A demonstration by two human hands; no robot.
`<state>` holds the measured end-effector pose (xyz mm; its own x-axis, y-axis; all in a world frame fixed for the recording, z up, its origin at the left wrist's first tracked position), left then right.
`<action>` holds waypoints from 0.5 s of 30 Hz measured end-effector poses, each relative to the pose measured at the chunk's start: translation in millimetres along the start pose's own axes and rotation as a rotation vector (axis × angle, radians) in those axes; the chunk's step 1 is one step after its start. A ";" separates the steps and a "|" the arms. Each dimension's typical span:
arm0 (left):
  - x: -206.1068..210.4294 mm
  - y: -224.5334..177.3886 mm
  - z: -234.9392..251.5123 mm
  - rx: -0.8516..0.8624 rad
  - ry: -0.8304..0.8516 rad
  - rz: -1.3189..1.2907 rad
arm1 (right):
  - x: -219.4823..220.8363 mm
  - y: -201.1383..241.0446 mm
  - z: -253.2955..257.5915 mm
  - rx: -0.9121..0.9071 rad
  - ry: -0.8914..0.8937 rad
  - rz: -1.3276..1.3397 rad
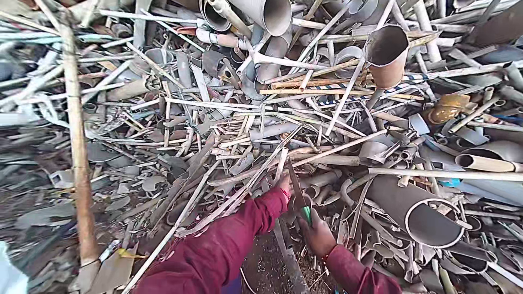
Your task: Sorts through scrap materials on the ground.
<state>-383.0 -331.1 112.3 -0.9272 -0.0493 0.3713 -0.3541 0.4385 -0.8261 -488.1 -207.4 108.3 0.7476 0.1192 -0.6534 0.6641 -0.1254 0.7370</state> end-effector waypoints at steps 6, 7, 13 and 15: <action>-2.9 13.7 34.1 0.131 0.015 0.358 | -26.1 -31.2 18.4 0.100 -0.193 0.173; -4.6 12.8 39.2 0.110 0.010 0.390 | -36.1 -40.7 22.4 0.097 -0.240 0.176; -2.1 22.4 32.1 -0.117 0.122 0.616 | -15.9 -84.0 36.6 0.339 -0.038 -0.115; 6.3 19.7 25.6 -0.095 0.190 0.677 | -3.8 -98.7 45.0 0.414 0.065 -0.221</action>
<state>-399.0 -345.8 87.6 -0.8992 0.4157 -0.1362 0.3131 0.3943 -0.8640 -556.2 -239.8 30.2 0.5947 0.2466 -0.7652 0.7638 -0.4703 0.4420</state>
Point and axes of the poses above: each hand's wrist, its own z-axis towards the middle knuckle, its own x-axis out of the palm, y = z × x, the point moved 4 cm from there along z, towards the middle knuckle, and after that the axes turned 4 degrees about -x, right-handed, at the moved point
